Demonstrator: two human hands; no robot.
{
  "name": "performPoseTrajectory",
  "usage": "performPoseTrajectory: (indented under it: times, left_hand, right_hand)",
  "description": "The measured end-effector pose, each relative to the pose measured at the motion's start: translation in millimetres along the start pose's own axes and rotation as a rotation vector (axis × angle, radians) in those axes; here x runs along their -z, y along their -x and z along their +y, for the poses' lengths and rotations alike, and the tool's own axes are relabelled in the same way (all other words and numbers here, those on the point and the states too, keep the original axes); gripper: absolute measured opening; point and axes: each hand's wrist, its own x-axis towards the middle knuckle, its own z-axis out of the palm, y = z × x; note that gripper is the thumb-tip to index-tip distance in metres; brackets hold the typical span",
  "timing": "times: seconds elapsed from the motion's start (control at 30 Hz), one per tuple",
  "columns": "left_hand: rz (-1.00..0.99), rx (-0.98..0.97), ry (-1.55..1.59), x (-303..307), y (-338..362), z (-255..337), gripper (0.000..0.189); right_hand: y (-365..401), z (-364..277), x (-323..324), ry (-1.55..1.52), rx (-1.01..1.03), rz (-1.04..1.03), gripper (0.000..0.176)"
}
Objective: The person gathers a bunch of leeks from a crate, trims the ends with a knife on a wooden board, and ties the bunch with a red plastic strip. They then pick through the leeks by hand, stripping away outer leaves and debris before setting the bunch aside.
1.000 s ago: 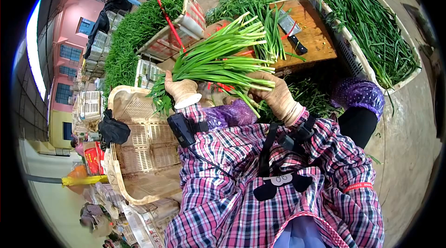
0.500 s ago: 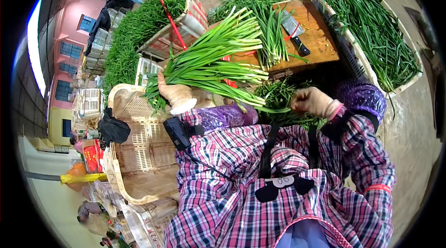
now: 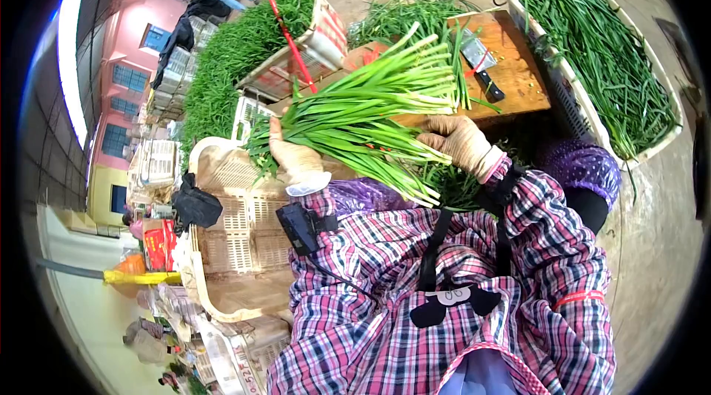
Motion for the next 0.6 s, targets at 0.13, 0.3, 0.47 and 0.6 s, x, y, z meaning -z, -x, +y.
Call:
performPoseTrajectory:
  times: [0.13, 0.3, 0.47, 0.6]
  left_hand:
    - [-0.069, -0.002, 0.088, -5, -2, 3, 0.026]
    - [-0.086, -0.050, 0.194, -12, -12, 20, 0.021]
    - [-0.042, -0.057, 0.215, -19, -11, 21, 0.019]
    - [-0.115, -0.033, 0.260, -32, 6, 6, 0.020]
  right_hand:
    - [12, 19, 2, -0.310, -0.224, -0.179, 0.014]
    - [54, 43, 70, 0.666, -0.097, -0.454, 0.021]
    - [63, -26, 70, 0.780, -0.051, -0.240, 0.043]
    - [40, -71, 20, 0.832, 0.225, 0.043, 0.041]
